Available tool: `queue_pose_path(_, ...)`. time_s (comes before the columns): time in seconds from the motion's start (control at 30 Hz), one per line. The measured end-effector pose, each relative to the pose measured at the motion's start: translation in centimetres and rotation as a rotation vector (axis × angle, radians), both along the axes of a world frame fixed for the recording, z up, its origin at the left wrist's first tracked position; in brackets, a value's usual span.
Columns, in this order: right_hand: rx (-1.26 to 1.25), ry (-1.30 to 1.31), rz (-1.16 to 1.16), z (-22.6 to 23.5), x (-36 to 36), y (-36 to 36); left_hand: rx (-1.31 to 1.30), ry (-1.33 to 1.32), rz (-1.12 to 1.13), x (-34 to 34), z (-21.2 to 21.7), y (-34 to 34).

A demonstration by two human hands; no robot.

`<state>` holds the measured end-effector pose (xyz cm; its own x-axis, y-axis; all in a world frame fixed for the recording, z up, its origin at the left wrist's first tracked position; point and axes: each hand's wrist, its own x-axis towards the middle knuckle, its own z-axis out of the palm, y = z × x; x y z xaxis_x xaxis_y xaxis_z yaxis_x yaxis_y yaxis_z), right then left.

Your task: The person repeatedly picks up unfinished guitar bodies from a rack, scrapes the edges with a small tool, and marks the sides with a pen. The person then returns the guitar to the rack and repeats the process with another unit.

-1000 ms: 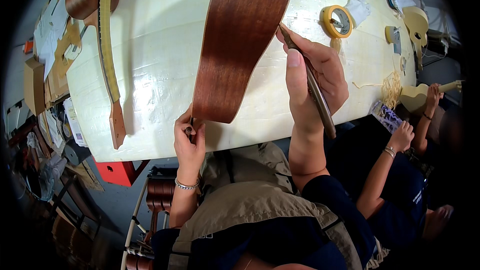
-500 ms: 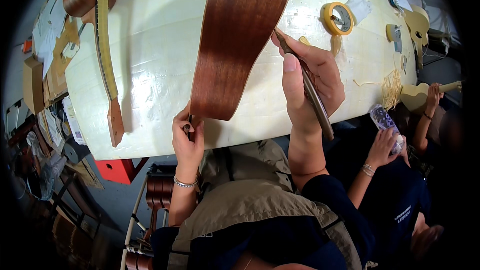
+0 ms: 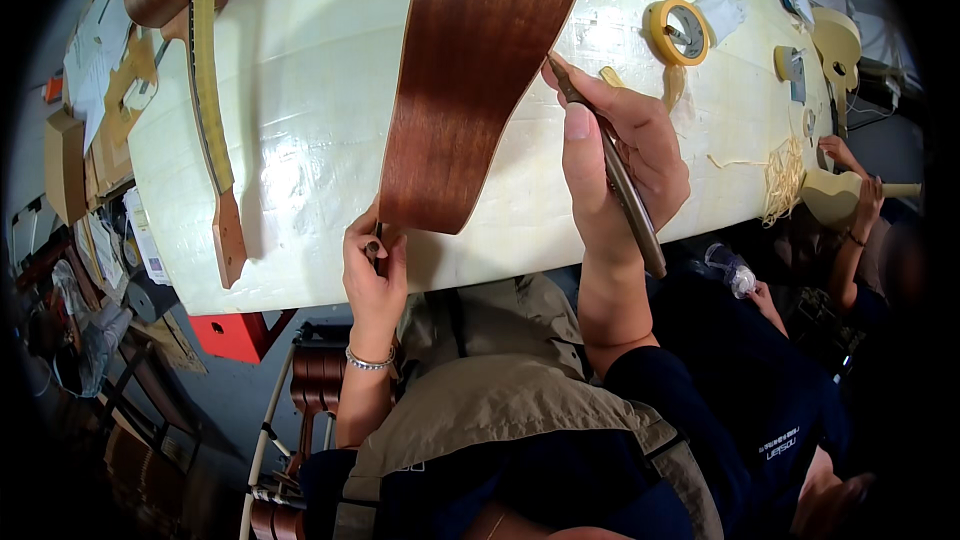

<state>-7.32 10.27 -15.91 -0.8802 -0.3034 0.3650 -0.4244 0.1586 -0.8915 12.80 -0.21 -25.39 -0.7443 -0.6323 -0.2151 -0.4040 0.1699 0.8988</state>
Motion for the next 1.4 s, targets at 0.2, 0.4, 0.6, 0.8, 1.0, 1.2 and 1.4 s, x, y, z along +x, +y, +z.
queue_pose_path(0.2, -0.064, 0.055, 0.012, -0.9, -0.2, 0.1, 0.011, 0.001, 0.008, 0.0, 0.0, 0.1)
queue_pose_path(0.4, -0.059, 0.067, -0.014, -0.5, -0.6, -0.3, -0.019, 0.013, -0.003, -0.1, 0.1, 0.0)
queue_pose_path(0.6, 0.01, 0.007, 0.002, -0.5, 0.4, 0.3, -0.124, 0.029, -0.028, -0.2, -0.1, -0.1)
queue_pose_path(0.8, -0.009, 0.015, 0.018, -1.1, 0.6, 0.4, 0.017, -0.014, 0.011, -0.1, 0.2, 0.0)
queue_pose_path(1.0, -0.029, 0.056, 0.003, -0.9, 0.0, 0.1, 0.023, -0.021, 0.017, -0.1, 0.2, 0.0)
queue_pose_path(1.2, -0.056, 0.013, 0.03, -1.7, 0.6, 0.4, -0.006, -0.006, 0.002, 0.1, -0.2, 0.0)
queue_pose_path(1.4, -0.001, -0.002, 0.037, -1.6, 1.1, 0.7, -0.105, 0.03, -0.015, 0.0, -0.4, 0.0)
